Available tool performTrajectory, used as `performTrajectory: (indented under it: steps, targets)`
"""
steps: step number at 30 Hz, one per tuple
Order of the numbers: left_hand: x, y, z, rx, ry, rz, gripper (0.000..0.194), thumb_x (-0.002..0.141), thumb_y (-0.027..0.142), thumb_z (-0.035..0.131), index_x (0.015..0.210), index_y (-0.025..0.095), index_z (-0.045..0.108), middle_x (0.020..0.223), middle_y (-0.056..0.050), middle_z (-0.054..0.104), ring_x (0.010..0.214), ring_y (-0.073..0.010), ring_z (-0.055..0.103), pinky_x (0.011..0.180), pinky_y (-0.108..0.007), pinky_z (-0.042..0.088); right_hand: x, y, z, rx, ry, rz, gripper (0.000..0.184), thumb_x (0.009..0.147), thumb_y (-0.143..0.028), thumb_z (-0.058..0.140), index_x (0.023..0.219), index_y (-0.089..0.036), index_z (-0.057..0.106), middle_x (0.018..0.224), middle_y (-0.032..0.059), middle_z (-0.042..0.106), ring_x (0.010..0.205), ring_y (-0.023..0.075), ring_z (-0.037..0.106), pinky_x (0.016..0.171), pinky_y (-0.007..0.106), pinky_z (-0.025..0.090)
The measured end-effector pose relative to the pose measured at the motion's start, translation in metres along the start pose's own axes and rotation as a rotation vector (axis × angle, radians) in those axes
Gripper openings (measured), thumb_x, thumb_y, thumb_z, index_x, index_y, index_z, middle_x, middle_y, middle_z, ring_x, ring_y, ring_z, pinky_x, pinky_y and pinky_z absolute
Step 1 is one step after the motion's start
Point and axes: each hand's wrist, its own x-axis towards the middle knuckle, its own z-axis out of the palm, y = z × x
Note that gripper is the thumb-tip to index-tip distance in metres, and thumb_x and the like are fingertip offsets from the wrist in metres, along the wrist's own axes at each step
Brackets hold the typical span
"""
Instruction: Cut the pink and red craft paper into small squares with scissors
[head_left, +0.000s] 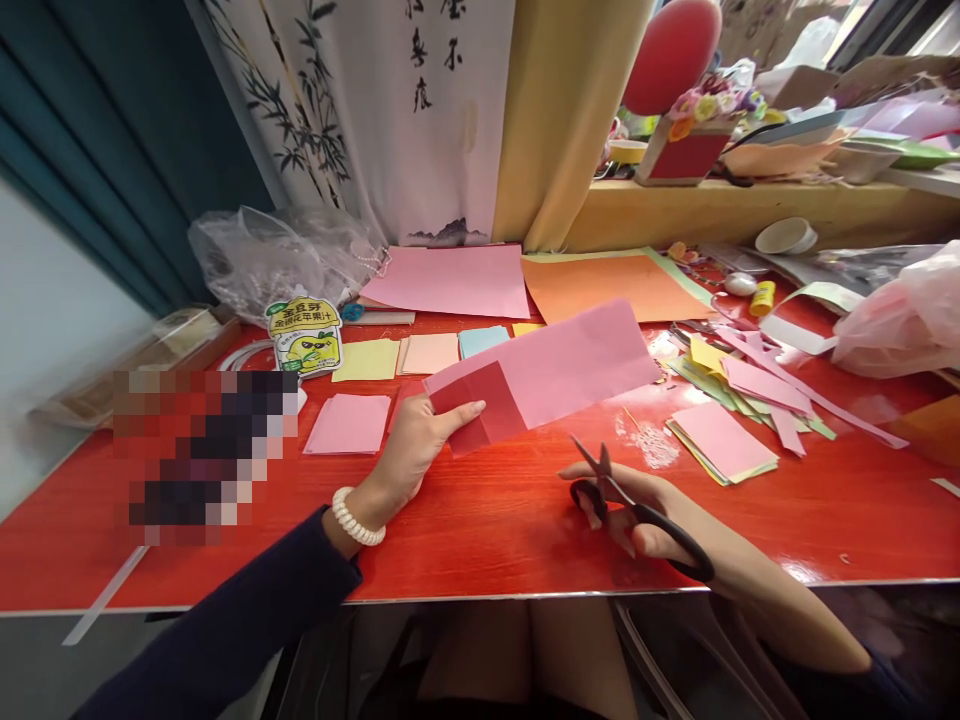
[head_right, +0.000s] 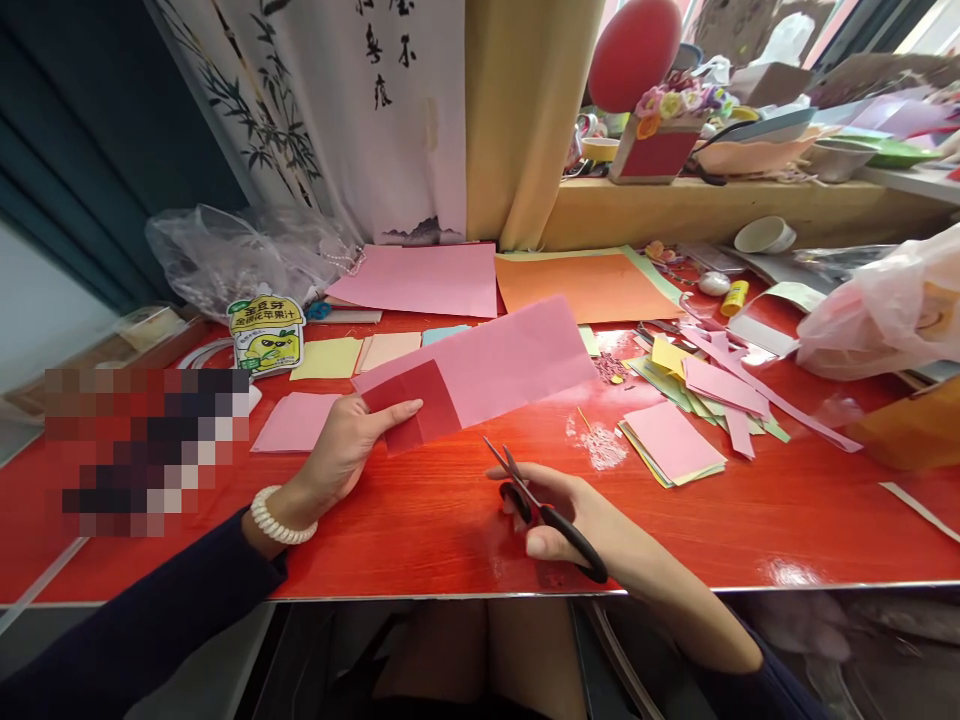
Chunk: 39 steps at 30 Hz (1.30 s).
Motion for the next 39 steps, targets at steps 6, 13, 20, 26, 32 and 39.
performTrajectory:
  steps: [6,13,20,26,32,39]
  targets:
    - [-0.003,0.004,0.002,-0.073,0.035,0.066,0.011,0.070,0.023,0.072,0.078,0.016,0.069,0.082,-0.001,0.072,0.077,-0.0165,0.066,0.073,-0.028,0.055,0.011,-0.002,0.004,-0.193,-0.021,0.087,0.071,0.070,-0.068,0.057,0.117,-0.014,0.060,0.075,0.0038,0.056,0.065,0.0162,0.051,0.058,0.029,0.041]
    - [-0.007,0.006,0.004,-0.033,0.028,0.097,0.016,0.073,0.027,0.070,0.086,0.017,0.070,0.089,-0.003,0.072,0.083,-0.0201,0.066,0.076,-0.032,0.056,0.024,-0.006,0.012,-0.244,0.070,0.099,0.058,0.075,-0.060,0.059,0.108,-0.013,0.065,0.072,0.0032,0.057,0.065,0.0161,0.052,0.063,0.030,0.041]
    - [-0.010,0.008,0.007,0.076,0.015,0.131,0.019,0.074,0.033,0.069,0.085,0.017,0.070,0.089,-0.004,0.072,0.081,-0.0202,0.067,0.072,-0.030,0.056,0.029,-0.003,0.017,-0.197,0.105,0.090,0.058,0.076,-0.059,0.058,0.107,-0.010,0.063,0.066,0.0019,0.054,0.060,0.0151,0.052,0.060,0.030,0.041]
    - [-0.014,0.005,0.010,0.044,0.039,0.120,0.018,0.074,0.033,0.069,0.082,0.017,0.070,0.086,-0.003,0.072,0.079,-0.0200,0.067,0.068,-0.029,0.056,0.032,0.004,0.018,-0.177,0.103,0.032,0.054,0.078,-0.058,0.057,0.105,-0.012,0.064,0.065,0.0008,0.053,0.057,0.0138,0.051,0.054,0.027,0.040]
    - [-0.015,0.002,0.010,0.124,0.084,0.123,0.022,0.073,0.037,0.070,0.082,0.018,0.071,0.082,-0.002,0.071,0.076,-0.0198,0.066,0.066,-0.029,0.055,0.032,0.002,0.019,-0.184,0.112,0.026,0.058,0.076,-0.061,0.057,0.104,-0.011,0.064,0.062,0.0004,0.052,0.056,0.0141,0.051,0.054,0.027,0.040]
    - [-0.017,0.004,0.010,0.186,0.110,0.112,0.024,0.072,0.039,0.070,0.083,0.018,0.071,0.082,-0.003,0.071,0.077,-0.0212,0.066,0.065,-0.030,0.055,0.032,-0.004,0.021,-0.198,0.120,0.043,0.057,0.075,-0.061,0.058,0.099,-0.010,0.065,0.059,0.0003,0.052,0.056,0.0146,0.051,0.054,0.028,0.041]
